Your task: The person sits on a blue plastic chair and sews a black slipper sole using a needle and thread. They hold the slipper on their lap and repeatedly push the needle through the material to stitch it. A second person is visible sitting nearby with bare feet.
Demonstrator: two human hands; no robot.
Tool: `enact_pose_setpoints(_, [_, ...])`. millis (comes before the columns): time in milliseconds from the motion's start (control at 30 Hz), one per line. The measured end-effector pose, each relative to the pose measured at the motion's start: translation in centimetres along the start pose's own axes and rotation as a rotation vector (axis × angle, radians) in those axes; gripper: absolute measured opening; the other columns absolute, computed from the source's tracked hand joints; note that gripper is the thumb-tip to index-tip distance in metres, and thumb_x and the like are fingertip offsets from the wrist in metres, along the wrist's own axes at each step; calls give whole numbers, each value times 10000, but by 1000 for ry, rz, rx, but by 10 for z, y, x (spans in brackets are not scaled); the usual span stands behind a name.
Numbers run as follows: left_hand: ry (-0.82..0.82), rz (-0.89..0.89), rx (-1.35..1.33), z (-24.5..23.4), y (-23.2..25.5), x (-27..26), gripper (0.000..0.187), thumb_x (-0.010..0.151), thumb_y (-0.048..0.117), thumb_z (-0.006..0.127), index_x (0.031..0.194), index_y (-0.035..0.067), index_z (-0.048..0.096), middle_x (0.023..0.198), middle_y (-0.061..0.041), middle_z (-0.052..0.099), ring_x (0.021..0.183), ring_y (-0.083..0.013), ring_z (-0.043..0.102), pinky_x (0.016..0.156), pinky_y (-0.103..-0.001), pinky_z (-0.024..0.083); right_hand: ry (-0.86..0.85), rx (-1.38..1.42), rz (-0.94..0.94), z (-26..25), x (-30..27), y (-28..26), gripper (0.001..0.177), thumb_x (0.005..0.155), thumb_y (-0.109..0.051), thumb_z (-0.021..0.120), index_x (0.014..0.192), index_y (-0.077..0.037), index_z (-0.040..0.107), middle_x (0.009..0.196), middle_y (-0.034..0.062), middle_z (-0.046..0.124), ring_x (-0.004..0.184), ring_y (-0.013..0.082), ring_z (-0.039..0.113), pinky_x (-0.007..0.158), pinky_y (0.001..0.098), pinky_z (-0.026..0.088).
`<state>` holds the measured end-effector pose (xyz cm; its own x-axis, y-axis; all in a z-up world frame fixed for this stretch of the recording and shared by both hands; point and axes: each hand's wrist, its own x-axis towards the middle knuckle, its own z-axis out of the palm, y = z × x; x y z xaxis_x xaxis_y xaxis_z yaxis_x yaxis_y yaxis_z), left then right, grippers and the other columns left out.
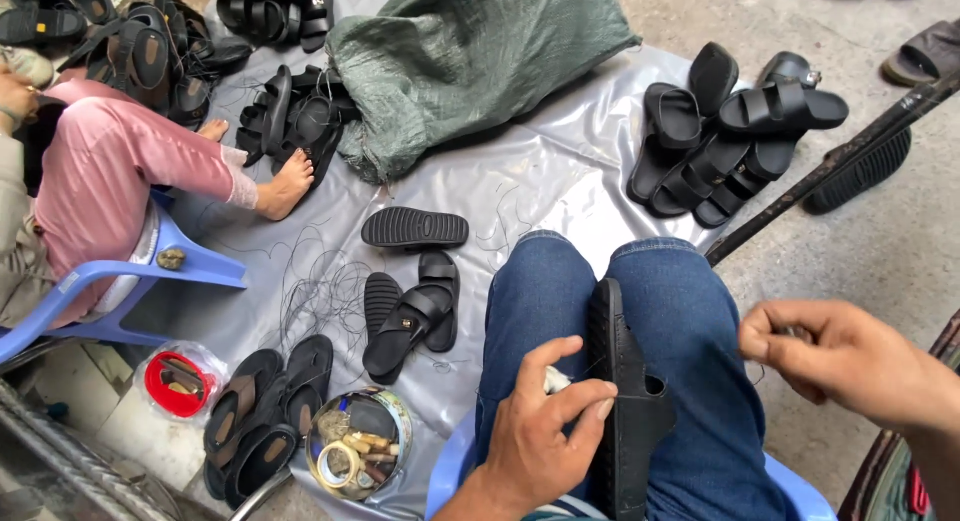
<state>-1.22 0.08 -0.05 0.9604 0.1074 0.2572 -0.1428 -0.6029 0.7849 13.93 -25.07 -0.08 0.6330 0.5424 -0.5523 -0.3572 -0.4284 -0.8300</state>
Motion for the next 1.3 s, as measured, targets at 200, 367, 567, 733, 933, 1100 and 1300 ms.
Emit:
enact_pose_setpoints(200, [-161, -143, -53, -10, -3, 7, 235, 815, 132, 501, 1039, 178, 557, 1181, -78, 524, 692, -219, 576, 550, -380, 506, 406, -831, -13, 29, -7, -34, 335, 728, -396, 572, 974, -174, 623, 1068, 5, 564, 886, 160, 594, 750, 355, 508])
enact_pose_setpoints(367, [-225, -146, 36, -11, -9, 8, 369, 869, 169, 421, 1231, 104, 448, 1086, -71, 567, 944, -266, 597, 708, -415, 484, 255, -1028, -600, 66, 2, -22, 330, 747, -435, 587, 1037, -281, 621, 1196, -22, 530, 853, 142, 650, 669, 333, 557])
enact_pose_setpoints(567, [-347, -29, -245, -43, 0, 19, 207, 910, 189, 459, 923, 143, 661, 1222, -188, 509, 1171, -274, 487, 959, -379, 404, 204, -825, -827, 78, 24, -38, 134, 836, -252, 547, 906, -153, 604, 727, 12, 653, 652, 202, 635, 587, 322, 477])
enact_pose_setpoints(733, [-373, -42, -770, -60, 13, 19, 377, 938, 373, 444, 899, 65, 659, 1258, -211, 521, 919, -199, 627, 882, -312, 496, 213, -722, -727, 79, 25, -32, 183, 846, -258, 514, 944, -149, 624, 832, -10, 703, 723, 177, 671, 642, 294, 498])
enact_pose_setpoints(933, [-178, -74, -49, 4, -27, 6, 406, 810, 253, 680, 1202, 230, 579, 616, 15, 411, 517, -102, 465, 530, -263, 436, 289, -650, -781, 81, 21, -16, 136, 824, -212, 556, 892, -142, 650, 772, -54, 701, 621, 110, 668, 539, 242, 500])
enact_pose_setpoints(1100, [-395, 40, -94, -6, -43, 14, 478, 902, 93, 493, 1347, 245, 408, 651, -9, 359, 562, -184, 428, 561, -308, 410, 361, -700, -796, 84, 20, -15, 127, 820, -224, 572, 873, -142, 653, 794, -49, 702, 658, 120, 672, 565, 254, 504])
enact_pose_setpoints(1300, [-122, -557, -393, -43, -70, 16, 266, 840, 266, 504, 756, 78, 673, 1054, -53, 677, 869, -136, 595, 669, -255, 436, 54, -780, -335, 57, -11, -48, 387, 804, -375, 493, 1178, -302, 562, 1112, -78, 619, 883, 105, 668, 721, 283, 509])
